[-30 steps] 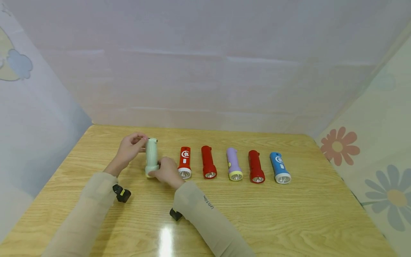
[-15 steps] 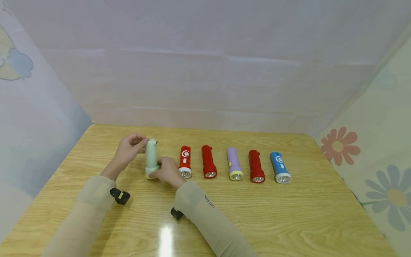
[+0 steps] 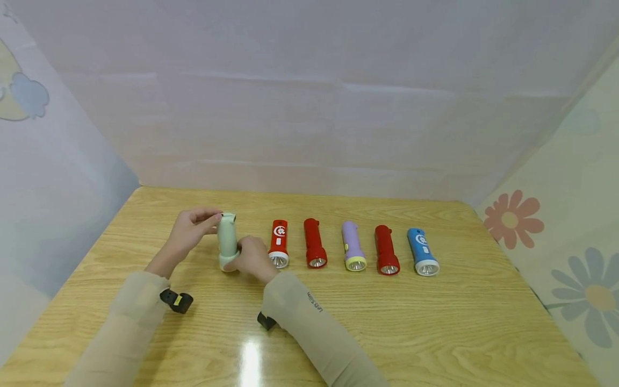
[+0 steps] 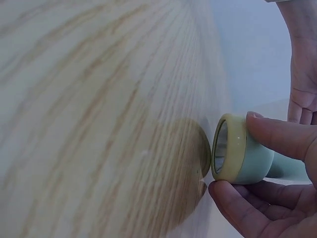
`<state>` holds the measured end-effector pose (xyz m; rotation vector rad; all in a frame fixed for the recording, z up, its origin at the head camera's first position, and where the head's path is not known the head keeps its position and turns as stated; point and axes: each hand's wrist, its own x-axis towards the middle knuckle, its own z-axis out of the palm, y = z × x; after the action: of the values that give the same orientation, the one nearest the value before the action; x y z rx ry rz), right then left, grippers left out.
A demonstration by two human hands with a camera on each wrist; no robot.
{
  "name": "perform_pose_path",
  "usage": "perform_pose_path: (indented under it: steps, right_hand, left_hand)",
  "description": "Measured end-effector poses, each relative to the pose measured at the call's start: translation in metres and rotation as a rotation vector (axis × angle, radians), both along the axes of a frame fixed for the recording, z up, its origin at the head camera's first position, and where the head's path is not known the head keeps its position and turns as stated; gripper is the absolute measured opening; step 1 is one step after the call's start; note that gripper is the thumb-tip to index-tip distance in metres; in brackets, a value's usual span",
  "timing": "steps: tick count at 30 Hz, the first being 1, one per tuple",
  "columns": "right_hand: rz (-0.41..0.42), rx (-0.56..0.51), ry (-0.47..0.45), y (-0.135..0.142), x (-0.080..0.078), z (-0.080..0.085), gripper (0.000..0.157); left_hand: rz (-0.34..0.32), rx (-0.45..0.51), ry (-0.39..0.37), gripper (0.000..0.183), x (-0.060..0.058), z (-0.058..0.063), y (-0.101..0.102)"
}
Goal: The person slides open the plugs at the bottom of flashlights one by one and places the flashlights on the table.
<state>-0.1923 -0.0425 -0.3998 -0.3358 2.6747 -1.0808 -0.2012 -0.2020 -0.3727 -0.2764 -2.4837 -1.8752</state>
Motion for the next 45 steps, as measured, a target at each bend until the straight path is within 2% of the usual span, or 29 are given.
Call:
perform_pose_path:
  steps: [18, 28, 36, 45]
  right_hand:
    - [0.024, 0.029, 0.012, -0.001, -0.002, -0.001, 0.043]
    - [0.046, 0.048, 0.048, -0.001, -0.004, -0.004, 0.042]
    - [0.075, 0.071, 0.066, 0.0, -0.004, -0.003, 0.041]
    - [0.064, 0.04, 0.039, 0.0, -0.004, -0.005, 0.041]
  left_hand:
    - [-0.064, 0.006, 0.065, 0.039, 0.006, -0.001, -0.005]
    - [-0.054, -0.092, 0.098, 0.035, 0.011, -0.003, -0.007]
    - [-0.065, -0.067, 0.117, 0.033, 0.017, -0.001, -0.005]
    - [-0.063, -0.09, 0.113, 0.031, 0.024, 0.0, -0.002]
